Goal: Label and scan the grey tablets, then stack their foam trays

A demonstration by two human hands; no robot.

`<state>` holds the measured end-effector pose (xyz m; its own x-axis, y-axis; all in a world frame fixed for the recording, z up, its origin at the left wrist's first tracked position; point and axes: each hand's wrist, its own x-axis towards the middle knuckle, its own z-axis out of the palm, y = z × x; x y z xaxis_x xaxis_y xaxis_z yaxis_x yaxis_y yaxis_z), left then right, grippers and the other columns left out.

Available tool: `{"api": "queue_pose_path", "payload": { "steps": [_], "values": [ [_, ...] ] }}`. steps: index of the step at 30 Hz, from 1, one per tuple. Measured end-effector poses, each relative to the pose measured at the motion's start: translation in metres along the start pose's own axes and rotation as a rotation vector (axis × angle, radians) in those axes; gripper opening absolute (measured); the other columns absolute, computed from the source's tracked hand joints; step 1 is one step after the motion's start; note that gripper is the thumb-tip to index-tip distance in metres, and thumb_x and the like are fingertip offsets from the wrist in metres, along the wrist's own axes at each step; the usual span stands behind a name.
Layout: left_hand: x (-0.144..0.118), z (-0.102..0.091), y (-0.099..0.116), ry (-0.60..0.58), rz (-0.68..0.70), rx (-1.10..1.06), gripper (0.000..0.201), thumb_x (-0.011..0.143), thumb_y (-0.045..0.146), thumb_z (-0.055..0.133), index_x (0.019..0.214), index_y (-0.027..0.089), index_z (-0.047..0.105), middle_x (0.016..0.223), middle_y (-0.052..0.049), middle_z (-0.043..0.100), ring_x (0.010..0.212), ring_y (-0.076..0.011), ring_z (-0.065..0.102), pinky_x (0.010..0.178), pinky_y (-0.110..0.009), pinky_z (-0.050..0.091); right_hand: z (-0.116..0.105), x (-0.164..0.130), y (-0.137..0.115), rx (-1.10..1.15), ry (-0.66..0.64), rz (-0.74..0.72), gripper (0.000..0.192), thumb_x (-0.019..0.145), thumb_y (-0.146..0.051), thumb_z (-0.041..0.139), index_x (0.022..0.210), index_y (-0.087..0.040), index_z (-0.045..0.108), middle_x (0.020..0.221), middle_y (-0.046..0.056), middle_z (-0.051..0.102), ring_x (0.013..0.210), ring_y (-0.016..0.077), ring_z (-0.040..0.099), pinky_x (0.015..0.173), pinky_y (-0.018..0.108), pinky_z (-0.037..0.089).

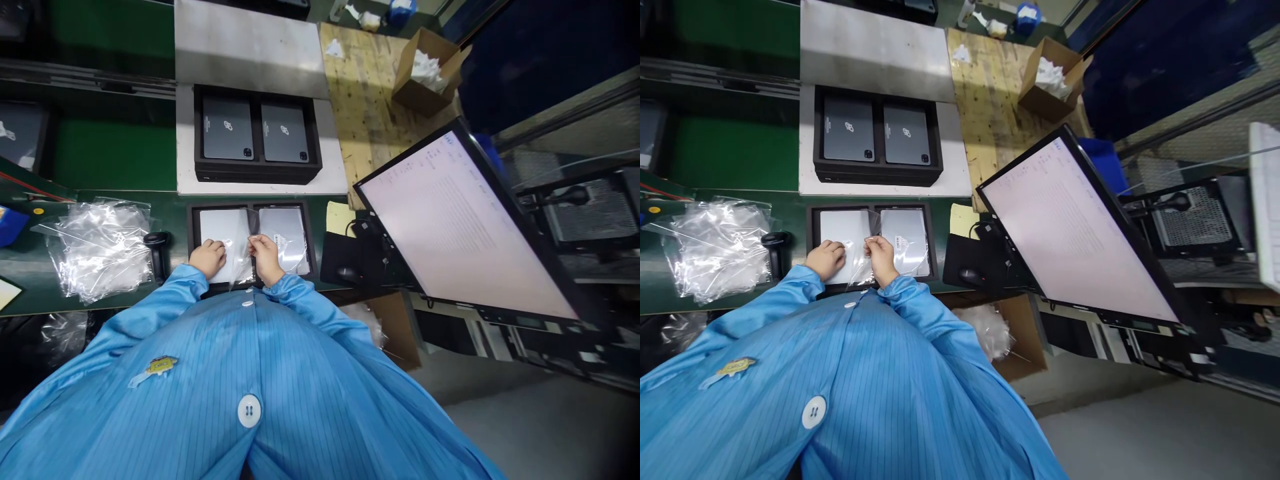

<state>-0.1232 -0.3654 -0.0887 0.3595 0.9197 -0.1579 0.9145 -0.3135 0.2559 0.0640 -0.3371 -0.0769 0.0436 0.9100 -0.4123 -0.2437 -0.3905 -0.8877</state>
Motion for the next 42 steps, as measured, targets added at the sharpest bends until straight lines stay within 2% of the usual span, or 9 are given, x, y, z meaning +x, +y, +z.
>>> {"api": "queue_pose_path", "payload": {
  "steps": [6,9,13,18,21,25,28,35,42],
  "values": [
    [-0.003,-0.004,-0.012,0.079,0.002,-0.269,0.038,0.096,0.022,0.045,0.128,0.014,0.066,0.124,-0.012,0.068,0.115,-0.0262,0.059,0.107,-0.040,0.048,0.006,0.011,0.005,-0.059,-0.080,-0.122,0.027,0.090,-0.046,0.058,0.088,-0.020,0.064,0.079,0.002,0.068,0.073,0.0143,0.063,0.073,0.028,0.054],
    [-0.016,-0.009,-0.026,0.406,-0.263,-0.395,0.033,0.093,0.018,0.044,0.119,0.013,0.064,0.119,-0.014,0.064,0.116,-0.0234,0.059,0.105,-0.036,0.049,0.010,0.014,0.008,-0.425,-0.348,-0.227,0.033,0.101,-0.041,0.046,0.105,-0.018,0.070,0.115,0.011,0.073,0.106,0.0205,0.069,0.096,0.038,0.054],
    [-0.052,-0.021,-0.061,0.779,-0.718,-0.300,0.035,0.086,0.022,0.057,0.119,0.009,0.055,0.125,-0.020,0.054,0.126,-0.0308,0.051,0.113,-0.046,0.042,0.014,0.006,0.013,-1.225,-0.691,-0.438,0.031,0.096,-0.026,0.058,0.123,-0.018,0.071,0.154,0.012,0.052,0.146,0.0298,0.043,0.121,0.051,0.035],
    [-0.081,-0.027,-0.099,0.477,-1.097,-0.380,0.075,0.072,0.039,0.080,0.129,0.004,0.046,0.132,-0.028,0.052,0.130,-0.0411,0.050,0.115,-0.057,0.039,0.015,0.001,0.016,-1.503,-0.767,-0.510,0.049,0.094,-0.029,0.064,0.141,-0.017,0.063,0.164,0.011,0.038,0.152,0.0336,0.032,0.123,0.052,0.034],
    [-0.077,-0.026,-0.103,0.172,-1.143,-0.576,0.054,0.073,0.041,0.077,0.113,0.013,0.055,0.112,-0.021,0.066,0.115,-0.0400,0.062,0.104,-0.056,0.048,0.006,0.006,0.015,-1.398,-0.810,-0.509,0.060,0.088,-0.031,0.072,0.145,-0.015,0.060,0.165,0.013,0.037,0.154,0.0338,0.030,0.125,0.050,0.032],
    [-0.065,-0.030,-0.094,0.110,-1.059,-0.835,0.030,0.072,0.032,0.063,0.098,0.017,0.059,0.087,-0.011,0.070,0.094,-0.0324,0.070,0.087,-0.044,0.056,-0.022,0.000,0.012,-1.099,-0.564,-0.581,0.049,0.091,-0.029,0.065,0.139,-0.017,0.065,0.156,0.013,0.050,0.151,0.0287,0.038,0.124,0.049,0.034],
    [-0.057,-0.047,-0.082,-0.027,-0.710,-0.903,0.039,0.071,0.040,0.064,0.103,0.016,0.064,0.083,-0.008,0.071,0.085,-0.0286,0.071,0.080,-0.037,0.056,-0.049,-0.018,0.010,-0.932,-0.323,-0.569,0.031,0.095,-0.030,0.057,0.118,-0.020,0.076,0.127,0.011,0.072,0.127,0.0260,0.061,0.114,0.046,0.046],
    [-0.006,-0.107,-0.066,-0.276,-0.036,0.064,0.028,0.077,0.033,0.066,0.100,0.021,0.074,0.096,-0.012,0.074,0.090,-0.0350,0.070,0.081,-0.042,0.054,-0.084,-0.061,0.007,-0.918,-0.222,-0.385,0.022,0.094,-0.027,0.060,0.100,-0.021,0.080,0.101,0.008,0.078,0.096,0.0231,0.071,0.090,0.037,0.055],
    [0.051,-0.121,-0.068,-0.372,0.193,0.170,0.022,0.073,0.031,0.072,0.092,0.021,0.074,0.089,-0.010,0.072,0.078,-0.0286,0.068,0.076,-0.036,0.054,-0.093,-0.072,0.007,-0.932,-0.154,-0.344,0.021,0.093,-0.024,0.060,0.099,-0.021,0.080,0.101,0.008,0.079,0.097,0.0235,0.072,0.090,0.036,0.054]
  ]
}}
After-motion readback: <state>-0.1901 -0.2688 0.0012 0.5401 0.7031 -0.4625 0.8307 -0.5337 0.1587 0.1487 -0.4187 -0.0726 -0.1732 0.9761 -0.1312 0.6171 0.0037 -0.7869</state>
